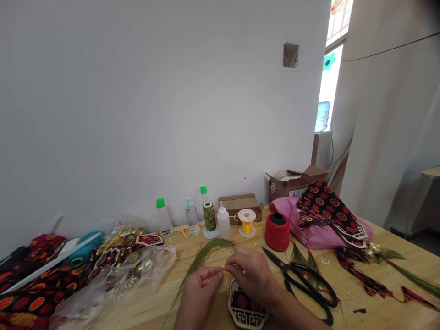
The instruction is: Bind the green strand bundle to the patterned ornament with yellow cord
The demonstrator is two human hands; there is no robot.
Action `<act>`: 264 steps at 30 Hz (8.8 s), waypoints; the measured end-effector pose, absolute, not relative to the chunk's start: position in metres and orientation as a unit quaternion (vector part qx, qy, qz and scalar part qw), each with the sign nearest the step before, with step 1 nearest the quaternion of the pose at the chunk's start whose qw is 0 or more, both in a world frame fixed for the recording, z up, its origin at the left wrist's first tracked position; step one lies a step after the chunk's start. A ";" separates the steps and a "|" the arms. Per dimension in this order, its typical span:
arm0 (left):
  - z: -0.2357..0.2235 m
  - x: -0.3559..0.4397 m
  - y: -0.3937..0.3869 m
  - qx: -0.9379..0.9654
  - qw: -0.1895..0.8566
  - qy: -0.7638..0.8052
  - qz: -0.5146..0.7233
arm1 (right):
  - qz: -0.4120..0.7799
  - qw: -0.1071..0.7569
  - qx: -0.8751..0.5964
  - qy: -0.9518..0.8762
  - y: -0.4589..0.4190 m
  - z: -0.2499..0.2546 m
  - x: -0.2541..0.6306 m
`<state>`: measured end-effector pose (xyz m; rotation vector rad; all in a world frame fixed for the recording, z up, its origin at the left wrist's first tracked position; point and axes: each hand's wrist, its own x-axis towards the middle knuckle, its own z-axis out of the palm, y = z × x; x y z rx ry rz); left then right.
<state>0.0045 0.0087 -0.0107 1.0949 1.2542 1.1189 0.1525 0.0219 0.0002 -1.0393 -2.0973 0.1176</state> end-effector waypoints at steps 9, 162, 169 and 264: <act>-0.010 0.006 0.008 0.460 0.544 0.520 0.471 | 0.019 0.381 -0.447 -0.809 0.025 -0.008 0.151; -0.010 0.004 0.010 0.482 0.568 0.458 0.485 | 0.134 0.391 -0.355 -0.839 0.027 -0.001 0.157; -0.008 0.006 0.009 0.491 0.566 0.464 0.472 | 0.133 0.383 -0.373 -0.835 0.029 -0.005 0.157; -0.057 -0.007 0.026 0.508 0.409 0.568 0.502 | 0.117 0.391 -0.314 -0.857 0.037 -0.013 0.151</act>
